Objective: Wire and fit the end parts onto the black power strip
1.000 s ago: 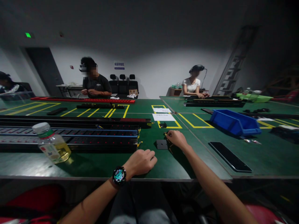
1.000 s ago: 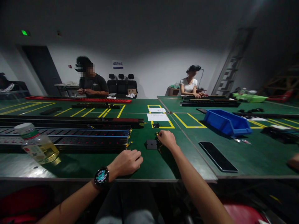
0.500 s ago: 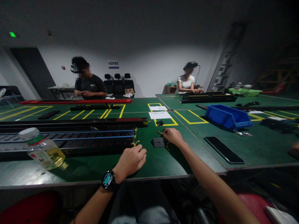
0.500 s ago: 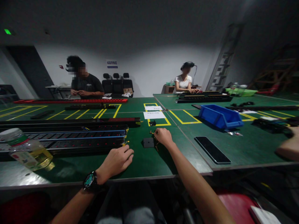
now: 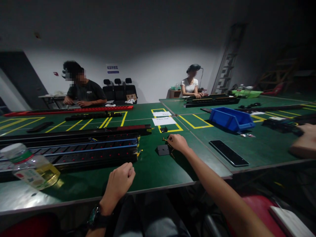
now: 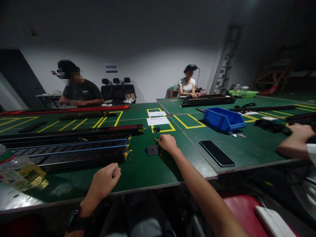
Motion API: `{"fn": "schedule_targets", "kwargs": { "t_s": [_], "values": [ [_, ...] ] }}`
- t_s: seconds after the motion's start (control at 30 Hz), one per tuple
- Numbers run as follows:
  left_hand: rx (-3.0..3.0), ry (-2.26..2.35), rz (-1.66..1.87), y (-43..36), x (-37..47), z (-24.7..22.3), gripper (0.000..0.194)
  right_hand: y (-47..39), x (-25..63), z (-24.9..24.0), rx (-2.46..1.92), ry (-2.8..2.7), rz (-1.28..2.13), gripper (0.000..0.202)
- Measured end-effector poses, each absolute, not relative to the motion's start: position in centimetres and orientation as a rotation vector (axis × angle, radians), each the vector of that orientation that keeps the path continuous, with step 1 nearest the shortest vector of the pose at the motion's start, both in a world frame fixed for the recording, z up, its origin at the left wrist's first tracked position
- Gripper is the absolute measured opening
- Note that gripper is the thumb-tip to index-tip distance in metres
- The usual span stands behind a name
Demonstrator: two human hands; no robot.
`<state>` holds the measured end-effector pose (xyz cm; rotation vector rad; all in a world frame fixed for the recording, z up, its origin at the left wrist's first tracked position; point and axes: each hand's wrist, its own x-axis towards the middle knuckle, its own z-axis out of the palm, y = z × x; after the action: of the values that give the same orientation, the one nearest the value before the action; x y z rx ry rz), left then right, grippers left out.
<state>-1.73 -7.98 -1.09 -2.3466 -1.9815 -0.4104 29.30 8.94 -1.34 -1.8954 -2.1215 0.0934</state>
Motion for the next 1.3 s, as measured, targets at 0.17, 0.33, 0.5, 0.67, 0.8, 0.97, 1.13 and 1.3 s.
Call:
{"fn": "schedule_targets", "kwargs": {
  "t_s": [0.17, 0.33, 0.5, 0.67, 0.8, 0.97, 1.13, 1.3],
  "values": [
    [-2.38, -2.034, -0.398, -8.07, -1.66, -0.74, 0.027, 8.98, 29.32, -1.45, -1.904, -2.113, 0.092, 0.024],
    [-2.392, -2.029, -0.379, -8.19, -1.62, -0.59, 0.027, 8.97, 29.34, -1.45, -1.896, -2.095, 0.11, 0.024],
    [-2.394, -2.022, -0.376, -8.14, -1.71, -0.75, 0.028, 9.02, 29.49, -1.58, -1.866, -2.09, 0.133, 0.025],
    [-2.384, -2.034, -0.37, -8.02, -1.8, -0.95, 0.028, 9.23, 29.63, -1.83, -1.86, -2.092, 0.136, 0.026],
    [-2.379, -2.044, -0.373, -8.07, -1.84, -0.97, 0.029, 9.26, 29.6, -1.8, -1.866, -2.099, 0.122, 0.027],
    [-2.383, -2.055, -0.356, -8.17, -1.79, -0.85, 0.029, 9.2, 29.48, -1.72, -1.882, -2.096, 0.125, 0.033],
    [-2.381, -2.087, -0.295, -7.94, -1.74, -0.84, 0.028, 9.0, 29.5, -1.64, -1.845, -2.1, 0.106, 0.034],
    [-2.392, -2.088, -0.285, -7.84, -1.77, -0.91, 0.028, 8.72, 29.47, -1.35, -1.845, -2.094, 0.068, 0.034]
  ]
}}
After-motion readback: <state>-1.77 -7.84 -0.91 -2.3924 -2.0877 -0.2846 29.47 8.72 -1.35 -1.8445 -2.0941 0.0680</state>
